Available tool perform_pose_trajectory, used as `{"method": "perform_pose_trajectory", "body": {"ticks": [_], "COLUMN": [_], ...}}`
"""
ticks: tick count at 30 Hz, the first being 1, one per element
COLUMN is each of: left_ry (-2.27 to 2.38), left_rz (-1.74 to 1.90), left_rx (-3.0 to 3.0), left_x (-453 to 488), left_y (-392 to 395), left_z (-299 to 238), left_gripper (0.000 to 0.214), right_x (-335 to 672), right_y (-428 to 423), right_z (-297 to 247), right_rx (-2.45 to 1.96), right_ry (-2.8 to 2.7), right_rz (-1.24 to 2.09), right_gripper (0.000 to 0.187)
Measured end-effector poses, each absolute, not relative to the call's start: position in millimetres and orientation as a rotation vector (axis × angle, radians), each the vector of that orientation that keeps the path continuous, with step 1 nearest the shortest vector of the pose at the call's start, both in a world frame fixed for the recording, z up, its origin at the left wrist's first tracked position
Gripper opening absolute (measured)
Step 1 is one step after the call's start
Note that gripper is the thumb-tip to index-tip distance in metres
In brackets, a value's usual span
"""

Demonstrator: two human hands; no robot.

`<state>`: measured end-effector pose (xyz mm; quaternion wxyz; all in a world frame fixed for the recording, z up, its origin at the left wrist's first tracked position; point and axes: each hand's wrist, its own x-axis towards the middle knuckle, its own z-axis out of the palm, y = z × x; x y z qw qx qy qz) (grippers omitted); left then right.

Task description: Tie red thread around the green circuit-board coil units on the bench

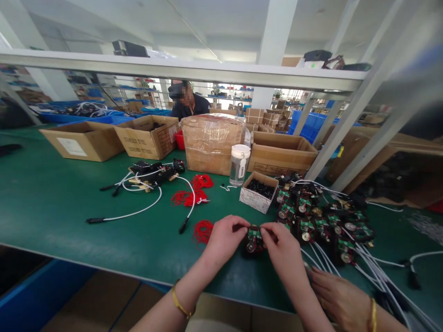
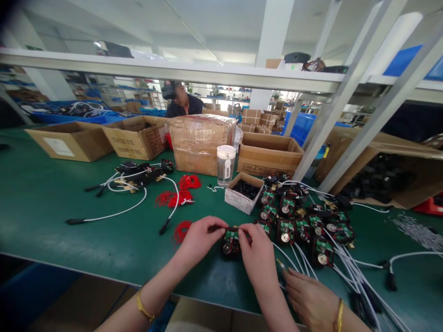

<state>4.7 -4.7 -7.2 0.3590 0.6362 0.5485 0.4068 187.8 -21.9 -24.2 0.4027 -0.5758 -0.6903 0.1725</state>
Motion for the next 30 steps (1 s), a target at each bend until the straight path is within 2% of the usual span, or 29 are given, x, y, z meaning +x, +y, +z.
{"method": "perform_pose_trajectory", "body": {"ticks": [7, 13, 19, 30], "left_ry": [1.455, 1.372, 1.342, 1.332], "left_rz": [1.049, 1.06, 1.102, 1.086], "left_rx": [1.675, 1.646, 1.593, 1.607], "left_x": [8, 3, 3, 2], "left_y": [-2, -5, -7, -10], "left_z": [-11, -14, -22, -22], "left_gripper": [0.014, 0.016, 0.018, 0.022], "right_x": [185, 193, 193, 196], "right_y": [-20, -23, -25, -33], "right_z": [-24, -30, -34, -31], "right_rx": [-1.465, -1.47, -1.485, -1.464], "right_ry": [-1.759, -1.67, -1.679, -1.568], "right_rz": [0.383, 0.549, 0.519, 0.772], "right_gripper": [0.02, 0.03, 0.023, 0.027]}}
